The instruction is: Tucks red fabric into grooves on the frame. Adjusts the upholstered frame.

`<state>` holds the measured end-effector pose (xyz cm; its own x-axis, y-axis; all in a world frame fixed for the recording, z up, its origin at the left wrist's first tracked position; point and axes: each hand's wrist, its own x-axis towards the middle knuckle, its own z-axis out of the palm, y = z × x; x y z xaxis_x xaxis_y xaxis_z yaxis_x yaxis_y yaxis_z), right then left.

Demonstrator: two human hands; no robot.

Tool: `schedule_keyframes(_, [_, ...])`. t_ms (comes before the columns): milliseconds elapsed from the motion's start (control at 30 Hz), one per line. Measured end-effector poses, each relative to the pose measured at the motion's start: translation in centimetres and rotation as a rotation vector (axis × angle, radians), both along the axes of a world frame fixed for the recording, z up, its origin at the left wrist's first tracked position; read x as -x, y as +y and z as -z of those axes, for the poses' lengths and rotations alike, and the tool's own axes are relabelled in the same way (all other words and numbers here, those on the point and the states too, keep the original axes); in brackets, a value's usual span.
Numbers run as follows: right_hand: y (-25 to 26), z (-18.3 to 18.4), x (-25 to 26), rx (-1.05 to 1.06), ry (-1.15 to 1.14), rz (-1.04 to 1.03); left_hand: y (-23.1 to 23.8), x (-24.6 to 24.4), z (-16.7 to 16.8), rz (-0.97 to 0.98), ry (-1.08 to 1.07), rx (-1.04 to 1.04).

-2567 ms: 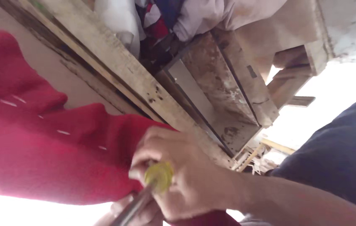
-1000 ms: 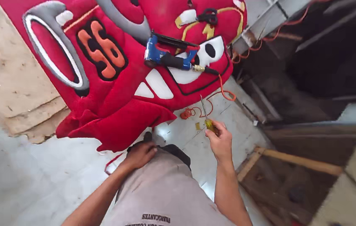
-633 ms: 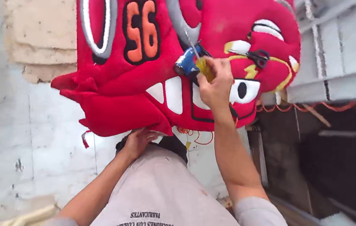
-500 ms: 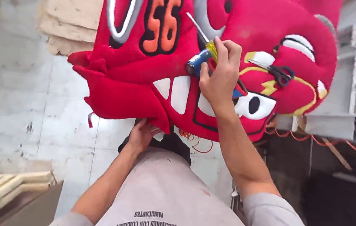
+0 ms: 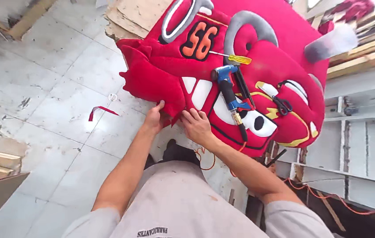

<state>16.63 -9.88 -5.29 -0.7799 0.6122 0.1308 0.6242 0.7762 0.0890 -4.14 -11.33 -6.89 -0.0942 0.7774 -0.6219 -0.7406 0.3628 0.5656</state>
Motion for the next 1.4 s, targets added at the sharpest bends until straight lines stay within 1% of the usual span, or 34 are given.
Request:
schedule_keyframes(67, [-0.2, -0.6, 0.6, 0.039, -0.199, -0.054, -0.3, 0.0, -0.3, 0.016, -0.02, 0.031])
schedule_keyframes(133, [0.5, -1.1, 1.8, 0.004, -0.326, -0.084, -0.1, 0.3, -0.8, 0.011, -0.028, 0.046])
schedule_keyframes(200, [1.3, -0.8, 2.4, -0.038, -0.33, -0.162, 0.1, 0.3, -0.7, 0.005, -0.01, 0.033])
schedule_keyframes(233, [1.7, -0.7, 2.5, -0.023, -0.331, -0.213, 0.0, 0.0, -0.4, -0.003, 0.003, 0.013])
schedule_keyframes(333, [3.6, -2.3, 1.9, 0.127, -0.439, -0.404, -0.8, -1.2, 0.4, -0.047, 0.016, -0.06])
schedule_keyframes(433, [5.2, -3.9, 1.1, 0.201, -0.51, -0.599, -1.3, -3.1, 1.1, -0.069, -0.094, -0.047])
schedule_keyframes(467, [5.6, -4.2, 1.1, 0.21, -0.52, -0.632, -1.1, -3.7, 1.2, -0.06, -0.12, -0.031])
schedule_keyframes(533, [5.8, -4.2, 1.0, 0.204, -0.52, -0.655, -0.3, -5.3, 2.1, -0.072, -0.104, -0.002])
schedule_keyframes(600, [5.5, -3.7, 0.8, 0.192, -0.5, -0.644, 0.2, -7.0, 3.8, -0.136, -0.04, -0.009])
schedule_keyframes(667, [5.0, -3.1, 0.4, 0.151, -0.472, -0.617, 0.6, -8.7, 5.0, -0.217, 0.038, -0.079])
schedule_keyframes(733, [4.2, -2.8, -0.2, 0.116, -0.462, -0.583, 1.0, -10.0, 6.0, -0.29, 0.071, -0.148])
schedule_keyframes(833, [4.0, -3.2, -0.9, 0.196, -0.411, -0.558, 1.3, -10.9, 6.8, -0.313, 0.062, -0.16])
schedule_keyframes(900, [4.6, -3.9, -0.7, 0.227, -0.206, -0.519, 1.5, -10.7, 6.8, -0.323, 0.05, -0.157])
schedule_keyframes(967, [5.0, -4.7, 0.2, 0.183, 0.0, -0.46, 1.3, -10.8, 6.8, -0.309, 0.022, -0.176])
schedule_keyframes(1100, [6.7, -4.8, 4.0, 0.153, 0.108, -0.367, 1.1, -9.9, 7.1, -0.209, -0.02, -0.193])
schedule_keyframes(1167, [7.4, -4.9, 6.3, 0.197, 0.103, -0.252, 1.0, -9.7, 7.3, -0.193, -0.014, -0.201])
schedule_keyframes(1267, [8.8, -4.1, 8.4, 0.228, -0.014, -0.119, 1.0, -9.1, 7.5, -0.134, -0.003, -0.175])
schedule_keyframes(1333, [9.6, -2.9, 8.5, 0.2, -0.081, -0.095, 1.1, -8.5, 7.4, -0.094, 0.014, -0.189])
schedule_keyframes(1400, [9.8, -2.0, 8.3, 0.149, -0.124, -0.113, 1.2, -7.9, 7.2, -0.086, 0.017, -0.175])
